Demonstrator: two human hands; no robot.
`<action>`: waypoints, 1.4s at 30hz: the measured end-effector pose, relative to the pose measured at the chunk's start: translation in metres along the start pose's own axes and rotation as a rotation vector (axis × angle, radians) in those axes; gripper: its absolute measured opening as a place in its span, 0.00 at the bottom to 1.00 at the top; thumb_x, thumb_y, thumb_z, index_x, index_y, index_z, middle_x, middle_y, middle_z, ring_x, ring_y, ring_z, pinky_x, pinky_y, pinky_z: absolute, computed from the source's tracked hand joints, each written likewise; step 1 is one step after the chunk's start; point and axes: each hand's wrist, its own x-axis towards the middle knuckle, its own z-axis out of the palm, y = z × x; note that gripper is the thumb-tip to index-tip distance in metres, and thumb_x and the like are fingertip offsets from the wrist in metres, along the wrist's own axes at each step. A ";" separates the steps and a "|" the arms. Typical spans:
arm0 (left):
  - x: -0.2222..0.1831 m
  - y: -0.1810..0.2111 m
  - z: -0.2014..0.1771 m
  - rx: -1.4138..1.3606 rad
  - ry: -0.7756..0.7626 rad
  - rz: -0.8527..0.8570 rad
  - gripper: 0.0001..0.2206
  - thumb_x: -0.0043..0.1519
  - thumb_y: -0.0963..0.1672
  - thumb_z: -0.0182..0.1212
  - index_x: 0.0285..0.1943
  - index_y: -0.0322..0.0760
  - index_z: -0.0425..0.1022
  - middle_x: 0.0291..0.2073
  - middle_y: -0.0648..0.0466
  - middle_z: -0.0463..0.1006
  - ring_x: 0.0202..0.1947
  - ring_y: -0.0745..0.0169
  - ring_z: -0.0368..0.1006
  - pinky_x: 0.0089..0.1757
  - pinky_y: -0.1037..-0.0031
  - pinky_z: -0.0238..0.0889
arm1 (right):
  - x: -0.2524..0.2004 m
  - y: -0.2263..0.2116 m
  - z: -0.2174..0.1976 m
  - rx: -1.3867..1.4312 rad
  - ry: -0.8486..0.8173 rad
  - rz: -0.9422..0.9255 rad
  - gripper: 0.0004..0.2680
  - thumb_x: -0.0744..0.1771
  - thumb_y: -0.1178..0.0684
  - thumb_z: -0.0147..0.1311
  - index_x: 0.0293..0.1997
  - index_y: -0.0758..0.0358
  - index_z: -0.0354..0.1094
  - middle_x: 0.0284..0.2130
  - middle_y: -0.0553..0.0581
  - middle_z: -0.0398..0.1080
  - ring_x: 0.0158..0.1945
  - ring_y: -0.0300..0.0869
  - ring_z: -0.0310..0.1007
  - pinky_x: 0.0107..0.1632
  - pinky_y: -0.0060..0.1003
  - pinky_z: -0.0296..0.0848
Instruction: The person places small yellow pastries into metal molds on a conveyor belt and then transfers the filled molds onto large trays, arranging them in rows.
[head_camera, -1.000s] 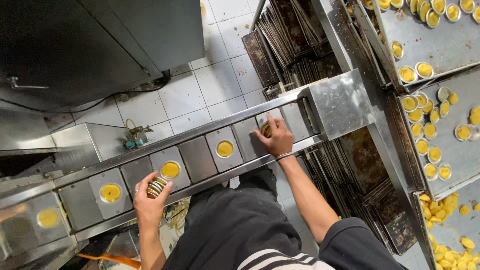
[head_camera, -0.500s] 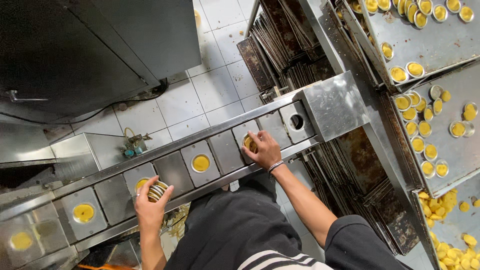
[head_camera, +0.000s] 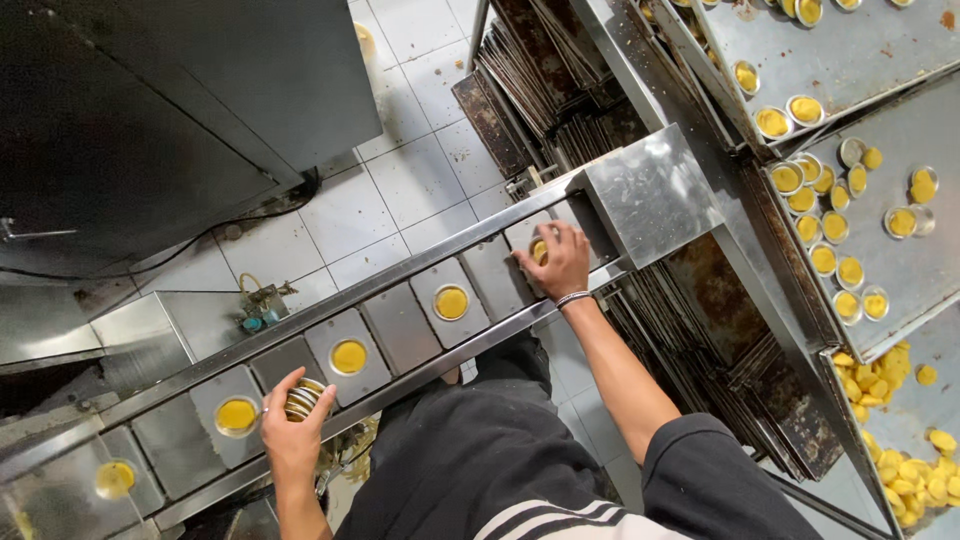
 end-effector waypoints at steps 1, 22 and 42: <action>-0.001 0.005 0.000 0.002 -0.002 0.000 0.24 0.54 0.47 0.74 0.61 0.45 0.78 0.50 0.49 0.74 0.49 0.56 0.72 0.51 0.67 0.62 | -0.004 -0.004 0.000 0.000 -0.001 0.002 0.24 0.65 0.26 0.54 0.52 0.57 0.70 0.50 0.59 0.67 0.51 0.49 0.65 0.53 0.45 0.66; 0.002 0.022 -0.005 0.052 -0.048 -0.046 0.23 0.55 0.48 0.73 0.61 0.45 0.78 0.55 0.49 0.73 0.53 0.54 0.70 0.50 0.64 0.64 | 0.031 0.041 0.011 0.019 0.354 0.071 0.10 0.68 0.47 0.55 0.38 0.64 0.67 0.33 0.55 0.68 0.37 0.44 0.65 0.41 0.34 0.70; 0.006 0.029 -0.008 0.015 -0.057 -0.076 0.24 0.56 0.46 0.73 0.62 0.41 0.77 0.52 0.48 0.72 0.46 0.54 0.72 0.44 0.65 0.66 | -0.028 -0.038 -0.025 0.019 -0.361 0.146 0.23 0.65 0.38 0.60 0.64 0.52 0.63 0.53 0.62 0.66 0.52 0.53 0.64 0.52 0.49 0.69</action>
